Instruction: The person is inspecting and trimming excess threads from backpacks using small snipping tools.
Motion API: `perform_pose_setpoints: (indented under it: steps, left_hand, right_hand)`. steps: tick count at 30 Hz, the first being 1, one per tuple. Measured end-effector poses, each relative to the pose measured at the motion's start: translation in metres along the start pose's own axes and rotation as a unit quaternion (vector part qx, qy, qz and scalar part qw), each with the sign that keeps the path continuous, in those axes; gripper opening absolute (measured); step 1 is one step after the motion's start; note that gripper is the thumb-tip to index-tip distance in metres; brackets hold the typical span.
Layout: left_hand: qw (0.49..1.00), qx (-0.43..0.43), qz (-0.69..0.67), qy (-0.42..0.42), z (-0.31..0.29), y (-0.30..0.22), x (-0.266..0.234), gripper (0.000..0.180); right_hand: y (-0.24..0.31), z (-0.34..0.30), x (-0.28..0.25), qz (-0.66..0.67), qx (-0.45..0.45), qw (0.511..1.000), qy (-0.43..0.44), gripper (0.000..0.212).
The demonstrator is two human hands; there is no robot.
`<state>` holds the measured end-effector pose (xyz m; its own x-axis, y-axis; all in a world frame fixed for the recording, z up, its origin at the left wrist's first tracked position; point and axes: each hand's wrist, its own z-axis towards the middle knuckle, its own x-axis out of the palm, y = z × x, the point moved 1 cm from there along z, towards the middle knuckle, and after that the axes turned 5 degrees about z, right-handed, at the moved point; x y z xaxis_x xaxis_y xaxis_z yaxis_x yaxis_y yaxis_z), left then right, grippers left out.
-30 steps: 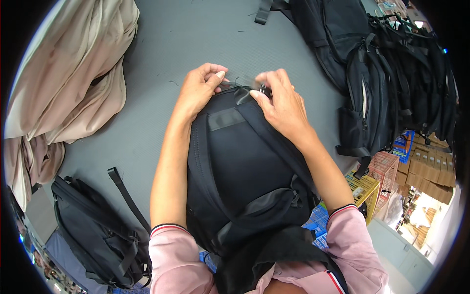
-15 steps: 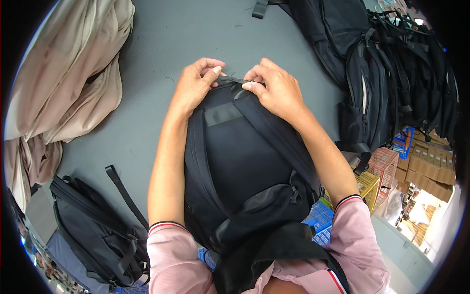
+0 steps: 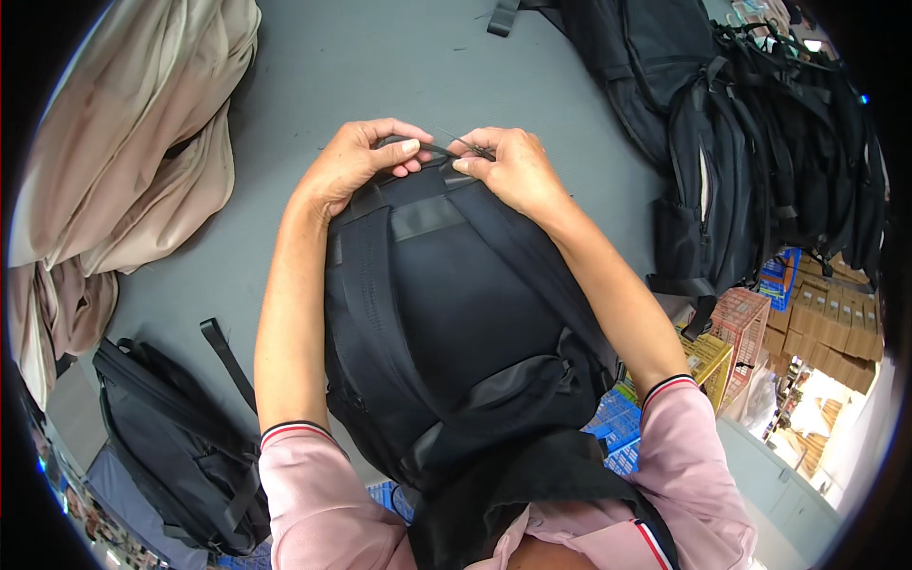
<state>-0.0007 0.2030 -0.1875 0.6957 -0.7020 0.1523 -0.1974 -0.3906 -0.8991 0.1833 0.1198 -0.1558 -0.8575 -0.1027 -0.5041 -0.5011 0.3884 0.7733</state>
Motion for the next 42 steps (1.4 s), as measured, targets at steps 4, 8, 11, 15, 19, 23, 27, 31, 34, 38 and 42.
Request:
perform_pose_setpoints:
  steps: [4, 8, 11, 15, 19, 23, 27, 31, 34, 38, 42]
  left_hand:
    - [0.997, -0.051, -0.038, -0.034, 0.006, -0.003, 0.012, 0.016]
    - [0.992, -0.077, -0.063, -0.079, 0.004, -0.009, 0.021, 0.017]
    - [0.992, -0.062, -0.061, -0.091, 0.006, -0.004, 0.019, 0.016]
    - [0.992, -0.055, -0.067, -0.096, 0.006, -0.003, 0.019, 0.015]
    - [0.992, -0.049, -0.064, -0.098, 0.004, -0.005, 0.020, 0.015]
    - [0.991, -0.051, -0.066, -0.101, 0.004, -0.004, 0.019, 0.016]
    - [0.991, -0.055, -0.078, -0.092, 0.005, -0.003, 0.019, 0.020]
    - [0.992, -0.039, -0.093, -0.076, 0.005, 0.001, 0.015, 0.020]
    - [0.991, -0.041, -0.100, -0.079, 0.006, 0.001, 0.015, 0.020]
    - [0.992, -0.033, -0.095, -0.079, 0.008, 0.005, 0.013, 0.021]
    - [0.983, -0.036, -0.158, -0.085, 0.002, 0.004, 0.006, 0.029]
  right_hand:
    - [-0.007, 0.003, -0.003, 0.100, 0.050, 0.992, 0.059, 0.021]
    - [-0.003, -0.009, 0.000, 0.019, -0.063, 0.997, -0.041, 0.021]
    - [0.019, -0.024, -0.011, -0.133, -0.169, 0.969, -0.125, 0.020]
    - [0.026, -0.017, -0.028, -0.303, -0.271, 0.910, -0.077, 0.020]
    - [0.034, -0.008, -0.032, -0.352, -0.347, 0.868, -0.040, 0.012]
    - [0.034, -0.004, -0.032, -0.399, -0.409, 0.821, -0.017, 0.010]
    - [0.031, -0.006, -0.036, -0.411, -0.418, 0.810, -0.013, 0.012]
    - [0.034, -0.008, -0.038, -0.308, -0.309, 0.900, 0.006, 0.016]
    - [0.030, -0.002, -0.036, -0.316, -0.304, 0.899, 0.003, 0.017]
    - [0.031, 0.000, -0.037, -0.349, -0.334, 0.876, -0.001, 0.015]
    - [0.027, -0.002, -0.031, -0.329, -0.370, 0.868, -0.037, 0.015]
